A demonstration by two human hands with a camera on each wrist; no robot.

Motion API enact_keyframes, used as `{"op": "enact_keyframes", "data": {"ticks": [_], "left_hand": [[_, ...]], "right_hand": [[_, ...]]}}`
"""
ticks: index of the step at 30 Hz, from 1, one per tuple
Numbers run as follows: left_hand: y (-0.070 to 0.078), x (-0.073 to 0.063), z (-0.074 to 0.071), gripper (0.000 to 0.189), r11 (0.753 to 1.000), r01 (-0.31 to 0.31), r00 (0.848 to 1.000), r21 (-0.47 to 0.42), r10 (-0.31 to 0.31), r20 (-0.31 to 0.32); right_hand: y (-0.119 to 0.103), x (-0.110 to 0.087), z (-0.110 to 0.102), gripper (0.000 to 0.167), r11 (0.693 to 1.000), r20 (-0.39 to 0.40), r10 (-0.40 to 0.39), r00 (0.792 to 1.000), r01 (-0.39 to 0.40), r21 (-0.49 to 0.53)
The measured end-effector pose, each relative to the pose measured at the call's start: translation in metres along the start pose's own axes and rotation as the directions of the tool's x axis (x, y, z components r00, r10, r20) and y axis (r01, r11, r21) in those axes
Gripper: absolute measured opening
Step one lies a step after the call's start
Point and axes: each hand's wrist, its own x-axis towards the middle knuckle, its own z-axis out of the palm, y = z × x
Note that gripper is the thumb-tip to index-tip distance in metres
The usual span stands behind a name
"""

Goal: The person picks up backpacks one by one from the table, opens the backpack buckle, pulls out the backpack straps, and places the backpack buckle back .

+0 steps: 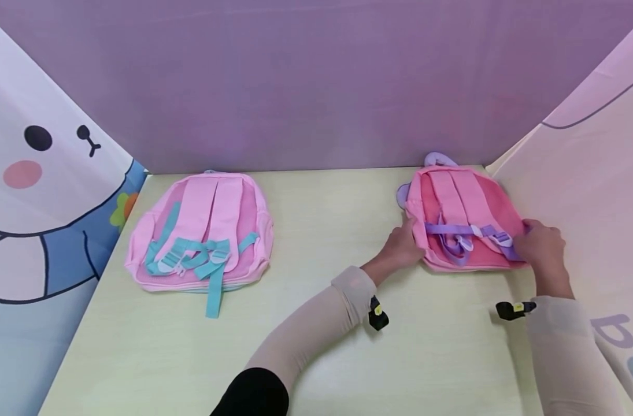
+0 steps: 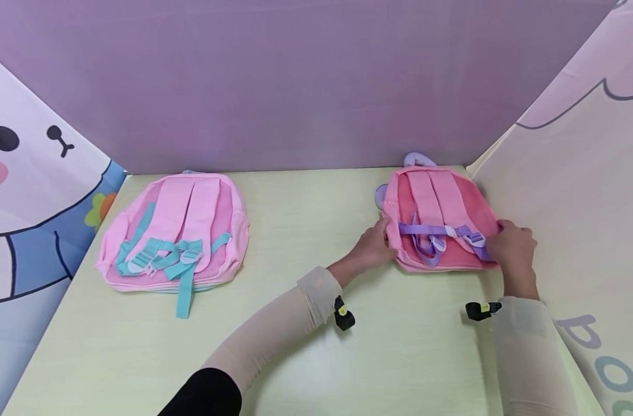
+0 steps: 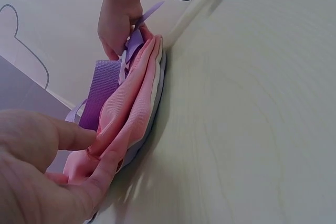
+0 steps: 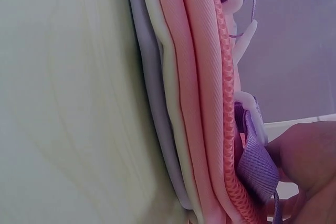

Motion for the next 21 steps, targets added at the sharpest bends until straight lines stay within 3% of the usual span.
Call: {"op": "enact_keyframes", "data": {"ticks": [9,21], "left_hand": [[-0.002,-0.004,-0.006,0.084,1.0,0.01,1.0,-0.013,-0.009,0.018],[-0.009,-0.018,-0.027,0.08,0.999,0.044,0.999,-0.026,-0.043,0.023]], "right_hand": [[-0.003,-0.008,-0.004,0.061,0.999,-0.001,-0.053,0.999,0.053,0.0],[-0.018,-0.021,-0.005,0.058,0.987,-0.023,-0.161,0.987,0.161,-0.013]]}}
